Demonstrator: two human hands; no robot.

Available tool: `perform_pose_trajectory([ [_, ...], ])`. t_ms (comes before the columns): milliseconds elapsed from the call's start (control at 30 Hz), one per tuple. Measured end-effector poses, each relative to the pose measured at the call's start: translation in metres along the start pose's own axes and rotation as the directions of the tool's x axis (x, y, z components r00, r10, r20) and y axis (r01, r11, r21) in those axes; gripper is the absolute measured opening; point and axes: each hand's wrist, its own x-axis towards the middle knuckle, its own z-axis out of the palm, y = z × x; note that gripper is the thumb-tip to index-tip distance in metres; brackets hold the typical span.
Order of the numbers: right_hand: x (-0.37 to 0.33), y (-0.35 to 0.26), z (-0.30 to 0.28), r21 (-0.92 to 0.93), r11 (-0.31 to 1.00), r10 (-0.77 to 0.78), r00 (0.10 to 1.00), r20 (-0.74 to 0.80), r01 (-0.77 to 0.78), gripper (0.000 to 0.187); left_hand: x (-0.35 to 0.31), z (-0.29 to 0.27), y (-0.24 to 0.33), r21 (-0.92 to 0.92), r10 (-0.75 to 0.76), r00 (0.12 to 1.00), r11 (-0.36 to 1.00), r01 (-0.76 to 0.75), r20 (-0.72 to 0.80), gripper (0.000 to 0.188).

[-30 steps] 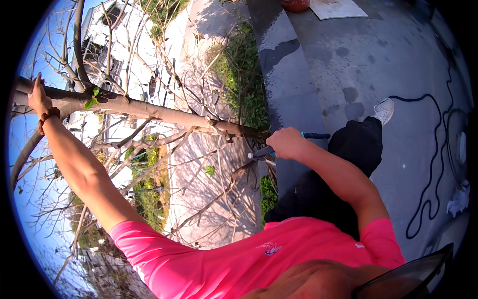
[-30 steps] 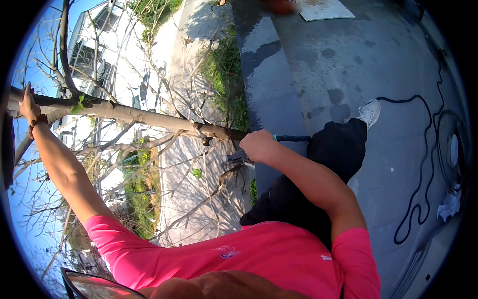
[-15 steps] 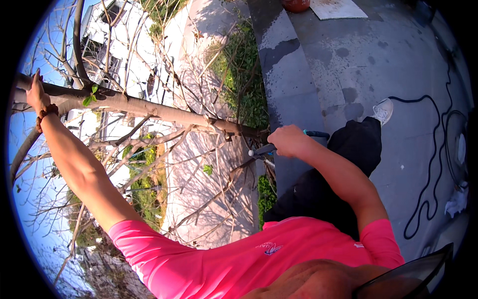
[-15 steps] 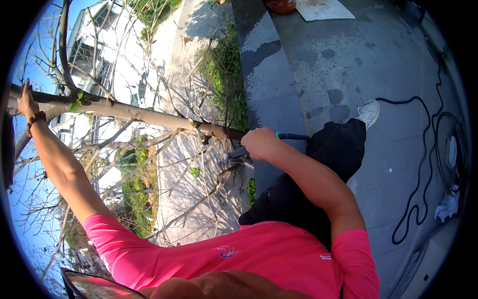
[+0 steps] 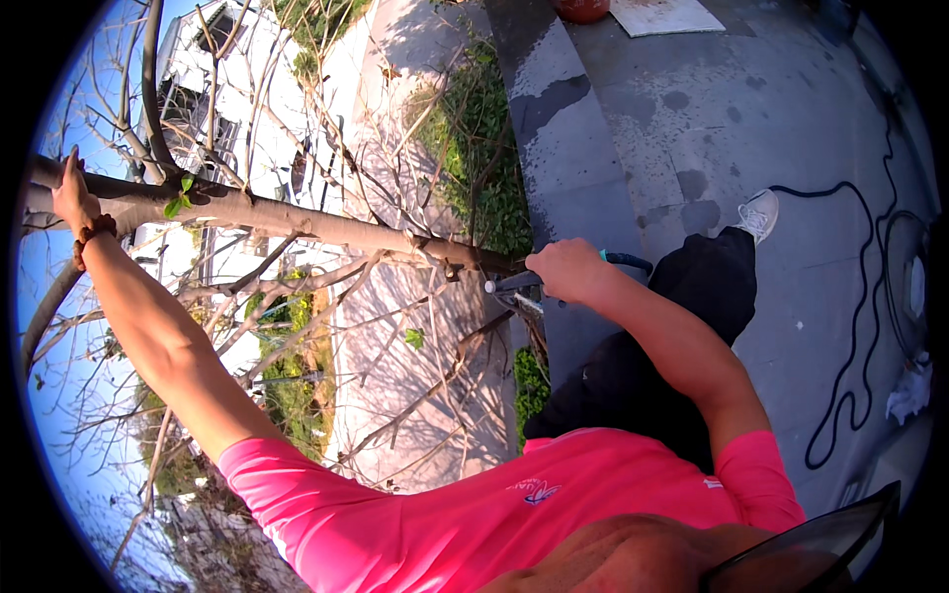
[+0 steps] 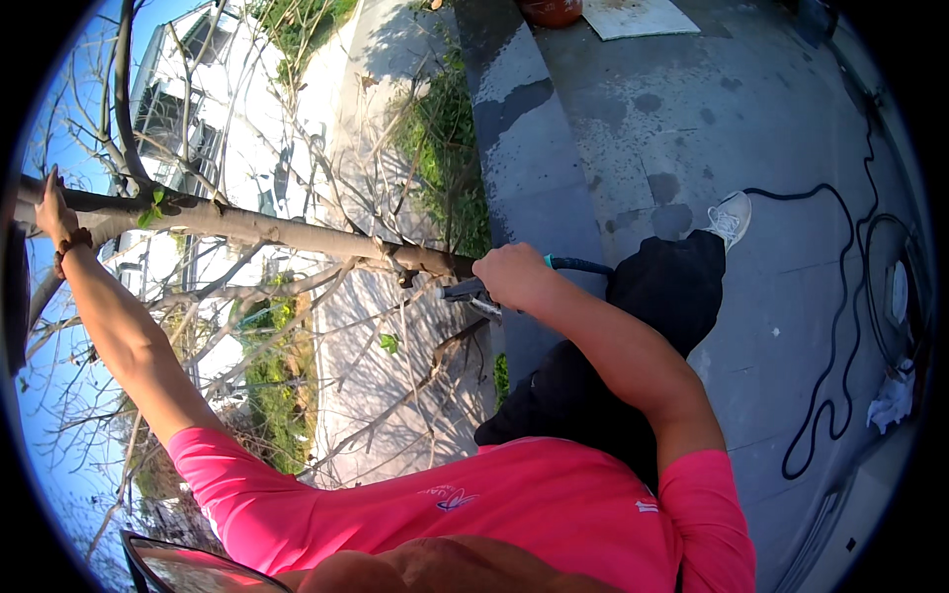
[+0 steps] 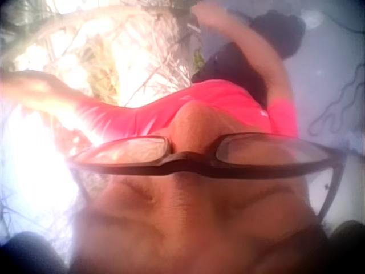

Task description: The person uses a hose with a spray nozzle to water a small tree and the surrounding ground on a rooftop patio. They hold the tree trunk with one hand while directing the water stream with the other.

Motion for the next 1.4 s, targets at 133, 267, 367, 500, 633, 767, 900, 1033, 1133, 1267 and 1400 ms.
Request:
perform_pose_trajectory([
  [133, 0.008, 0.008, -0.002, 0.017, 0.992, 0.121, 0.940, -0.320, -0.123, 0.009, 0.002, 0.000, -0.004, 0.077, -0.012, 1.000, 0.997, 0.013, -0.019, 0.043],
  [267, 0.001, -0.002, 0.007, -0.032, 0.999, -0.018, 0.999, -0.035, 0.017, 0.011, 0.019, -0.020, -0.010, 0.075, 0.016, 0.999, 0.997, -0.013, -0.033, 0.046],
  [367, 0.001, -0.003, 0.013, -0.070, 0.997, -0.024, 0.973, 0.229, 0.041, 0.014, -0.003, 0.010, -0.005, 0.031, -0.009, 1.000, 0.999, 0.010, -0.026, 0.047],
  [500, 0.002, -0.003, 0.008, -0.032, 0.999, -0.002, 0.997, -0.072, -0.001, 0.013, 0.004, -0.004, 0.000, 0.121, -0.026, 0.999, 0.992, 0.029, -0.028, 0.049],
  [633, 0.007, -0.002, 0.009, 0.000, 0.999, 0.046, 0.980, -0.194, -0.047, 0.013, 0.001, 0.002, -0.005, 0.023, -0.021, 0.998, 0.999, 0.023, -0.060, 0.050],
  [767, 0.007, -0.007, 0.024, -0.118, 0.989, -0.082, 0.991, 0.109, 0.095, 0.009, 0.012, -0.013, -0.002, 0.118, -0.024, 0.999, 0.993, 0.027, -0.030, 0.052],
  [900, 0.006, 0.001, 0.013, -0.059, 0.998, -0.007, 0.999, -0.040, 0.004, 0.011, -0.016, 0.012, 0.009, -0.066, -0.037, 0.997, 0.997, 0.033, -0.065, 0.051],
  [1033, 0.005, 0.002, 0.004, -0.010, 0.998, 0.052, 0.960, -0.275, -0.057, 0.014, -0.009, 0.000, 0.007, 0.061, 0.006, 0.998, 0.998, -0.002, -0.057, 0.053],
  [1133, 0.004, -0.005, 0.013, -0.056, 0.998, -0.029, 0.998, -0.057, 0.026, 0.013, -0.001, -0.010, 0.005, 0.190, -0.027, 0.999, 0.981, 0.034, -0.038, 0.056],
  [1267, 0.004, -0.010, 0.022, -0.099, 0.990, -0.079, 0.983, 0.168, 0.096, 0.011, -0.010, 0.004, 0.008, 0.089, -0.048, 0.998, 0.995, 0.053, -0.047, 0.056],
  [1400, 0.010, -0.003, 0.015, -0.018, 0.999, 0.027, 0.988, -0.149, -0.030, 0.012, -0.005, 0.000, 0.008, 0.217, 0.017, 1.000, 0.976, -0.016, -0.006, 0.055],
])
